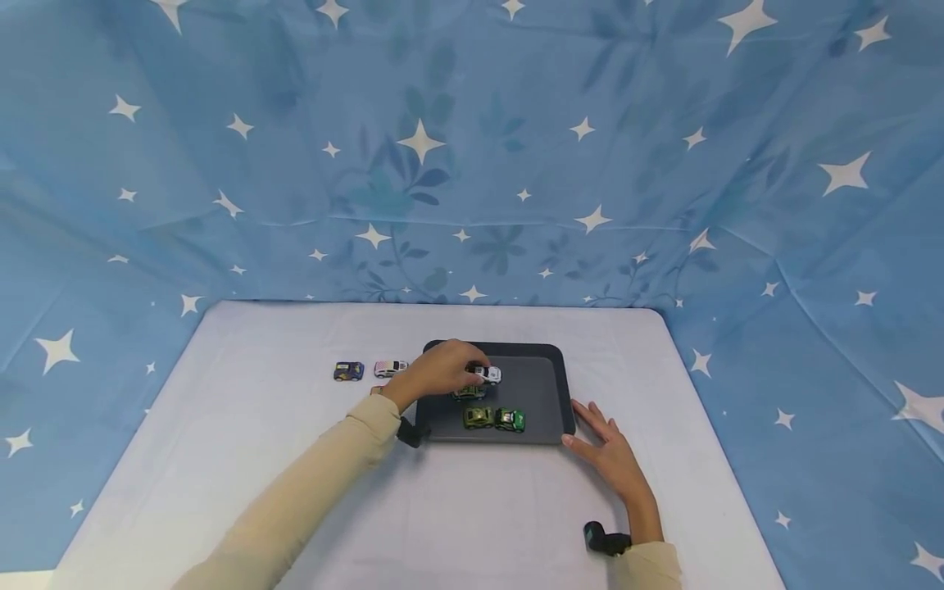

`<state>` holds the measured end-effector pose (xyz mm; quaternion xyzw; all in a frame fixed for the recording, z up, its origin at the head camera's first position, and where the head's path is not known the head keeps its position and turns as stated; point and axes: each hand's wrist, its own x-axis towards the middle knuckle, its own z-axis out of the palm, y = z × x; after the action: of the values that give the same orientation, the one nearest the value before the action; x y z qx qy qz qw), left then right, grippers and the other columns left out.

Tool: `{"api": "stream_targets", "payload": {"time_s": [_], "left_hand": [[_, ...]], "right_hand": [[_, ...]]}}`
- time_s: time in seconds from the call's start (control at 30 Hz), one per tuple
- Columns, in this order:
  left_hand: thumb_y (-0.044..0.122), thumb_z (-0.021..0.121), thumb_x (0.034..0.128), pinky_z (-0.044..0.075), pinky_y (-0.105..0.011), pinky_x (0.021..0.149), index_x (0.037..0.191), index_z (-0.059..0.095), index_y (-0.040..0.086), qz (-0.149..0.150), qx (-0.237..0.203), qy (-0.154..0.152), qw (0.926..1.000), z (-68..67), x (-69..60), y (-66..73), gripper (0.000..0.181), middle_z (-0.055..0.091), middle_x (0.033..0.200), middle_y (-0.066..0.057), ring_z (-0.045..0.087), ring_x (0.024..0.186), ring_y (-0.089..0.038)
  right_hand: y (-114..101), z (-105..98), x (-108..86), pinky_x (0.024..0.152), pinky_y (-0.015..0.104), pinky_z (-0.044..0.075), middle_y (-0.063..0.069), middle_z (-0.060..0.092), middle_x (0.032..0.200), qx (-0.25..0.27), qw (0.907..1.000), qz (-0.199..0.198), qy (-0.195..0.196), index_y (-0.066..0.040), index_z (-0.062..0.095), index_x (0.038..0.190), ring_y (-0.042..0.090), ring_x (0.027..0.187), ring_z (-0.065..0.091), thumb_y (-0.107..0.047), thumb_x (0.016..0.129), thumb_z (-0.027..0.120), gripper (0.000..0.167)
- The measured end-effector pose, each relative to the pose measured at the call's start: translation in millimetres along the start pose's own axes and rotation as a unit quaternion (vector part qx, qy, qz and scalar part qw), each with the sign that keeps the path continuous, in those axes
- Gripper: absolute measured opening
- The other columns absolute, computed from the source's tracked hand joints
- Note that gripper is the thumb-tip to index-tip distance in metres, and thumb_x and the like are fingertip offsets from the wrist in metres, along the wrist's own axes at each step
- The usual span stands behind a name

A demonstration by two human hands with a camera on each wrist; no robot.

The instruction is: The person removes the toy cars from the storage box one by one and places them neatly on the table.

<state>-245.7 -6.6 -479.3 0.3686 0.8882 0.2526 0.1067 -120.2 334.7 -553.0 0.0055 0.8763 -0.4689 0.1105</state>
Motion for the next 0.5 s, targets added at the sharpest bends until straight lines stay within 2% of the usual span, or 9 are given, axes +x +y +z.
{"api": "stream_targets", "payload": {"time_s": [0.1,0.27,0.5], "left_hand": [[0.017,0.075,0.1035,0.057,-0.037,0.093,0.132,0.075,0.009,-0.011,-0.015,0.004,0.9998,-8.3,-9.6,-6.6,0.03,0.074,0.129,-0.005,0.071,0.104,-0.018],[0.016,0.076,0.103,0.056,-0.041,0.099,0.132,0.076,0.009,-0.027,-0.022,0.011,0.9993,-19.4,-28.2,-18.9,0.029,0.074,0.129,-0.005,0.069,0.117,-0.021],[0.013,0.077,0.1015,0.057,-0.043,0.097,0.129,0.077,0.008,-0.046,-0.023,0.03,0.9983,-31.7,-55.4,-36.7,0.028,0.075,0.126,-0.006,0.07,0.115,-0.023]], "right_hand": [[1,1,0.9,0.123,0.074,0.002,0.024,0.019,0.174,0.002,1.0,0.0,0.001,-0.012,0.043,0.165,0.05,0.161,0.002,-0.04,0.099,0.076,0.079],[4,1,2.8,0.123,0.075,0.001,0.023,0.018,0.175,-0.007,1.0,0.001,0.002,-0.012,0.042,0.166,0.049,0.161,0.002,-0.042,0.1,0.075,0.08],[8,2,4.3,0.121,0.077,0.001,0.024,0.017,0.175,-0.012,0.9999,0.002,0.0,-0.013,0.041,0.167,0.051,0.16,0.001,-0.044,0.1,0.075,0.08]]}}
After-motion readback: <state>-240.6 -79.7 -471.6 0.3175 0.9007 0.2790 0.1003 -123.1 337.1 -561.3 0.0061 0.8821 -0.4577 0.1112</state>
